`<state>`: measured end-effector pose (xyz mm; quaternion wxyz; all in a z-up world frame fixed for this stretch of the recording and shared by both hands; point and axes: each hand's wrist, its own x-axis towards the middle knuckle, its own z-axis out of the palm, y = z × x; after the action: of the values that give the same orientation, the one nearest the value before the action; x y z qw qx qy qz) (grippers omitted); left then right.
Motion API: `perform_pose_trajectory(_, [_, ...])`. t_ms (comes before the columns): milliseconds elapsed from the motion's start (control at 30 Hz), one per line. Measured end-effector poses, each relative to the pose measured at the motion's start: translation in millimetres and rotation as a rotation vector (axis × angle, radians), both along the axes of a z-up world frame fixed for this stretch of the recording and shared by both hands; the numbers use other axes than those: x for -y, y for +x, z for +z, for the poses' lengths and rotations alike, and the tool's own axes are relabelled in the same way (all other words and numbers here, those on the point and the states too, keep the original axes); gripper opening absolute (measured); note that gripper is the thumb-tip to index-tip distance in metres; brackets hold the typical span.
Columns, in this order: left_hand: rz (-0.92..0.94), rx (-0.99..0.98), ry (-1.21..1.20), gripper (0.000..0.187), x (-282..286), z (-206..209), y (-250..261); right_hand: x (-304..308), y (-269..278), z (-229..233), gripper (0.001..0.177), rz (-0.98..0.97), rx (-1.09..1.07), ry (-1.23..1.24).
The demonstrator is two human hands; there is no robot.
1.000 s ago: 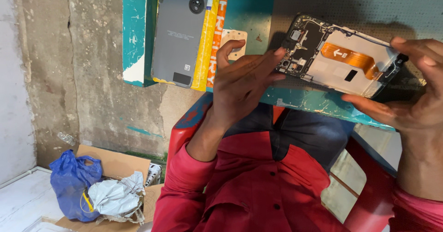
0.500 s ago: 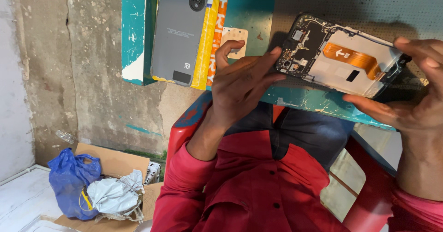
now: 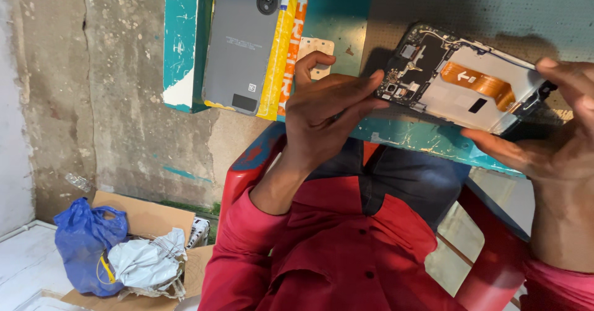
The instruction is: The person uses tweezers to remove a small component from a disassembled smartphone motherboard. The person then picks up a ribbon cable and connects it to the motherboard, pressing it into place.
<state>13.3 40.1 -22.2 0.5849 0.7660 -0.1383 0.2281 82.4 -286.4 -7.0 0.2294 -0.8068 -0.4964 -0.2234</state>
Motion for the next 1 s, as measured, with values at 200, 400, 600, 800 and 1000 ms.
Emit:
perform_pose_trajectory(200, [0.046, 0.038, -0.054, 0.031, 2.8, -3.7, -3.9, -0.3, -0.3, 2.4, 0.132, -0.012, 0.045, -0.013])
perform_pose_trajectory(400, [0.076, 0.061, -0.095, 0.036, 9.3, -3.1, -4.8, 1.0, -5.9, 7.4, 0.132, -0.104, 0.11, -0.062])
perform_pose_trajectory(600, [0.047, 0.101, -0.002, 0.044, 5.7, 3.9, 0.0, -3.4, 0.2, 10.2, 0.136, -0.001, 0.15, 0.007])
perform_pose_trajectory(800, [0.001, 0.107, 0.017, 0.033, 1.0, 8.0, 0.4, -1.7, 1.8, 11.9, 0.132, -0.024, 0.198, -0.015])
perform_pose_trajectory(1000, [-0.051, -0.045, -0.091, 0.024, -1.0, 21.7, -3.1, 11.5, 5.9, 1.0, 0.128, 0.041, 0.231, -0.013])
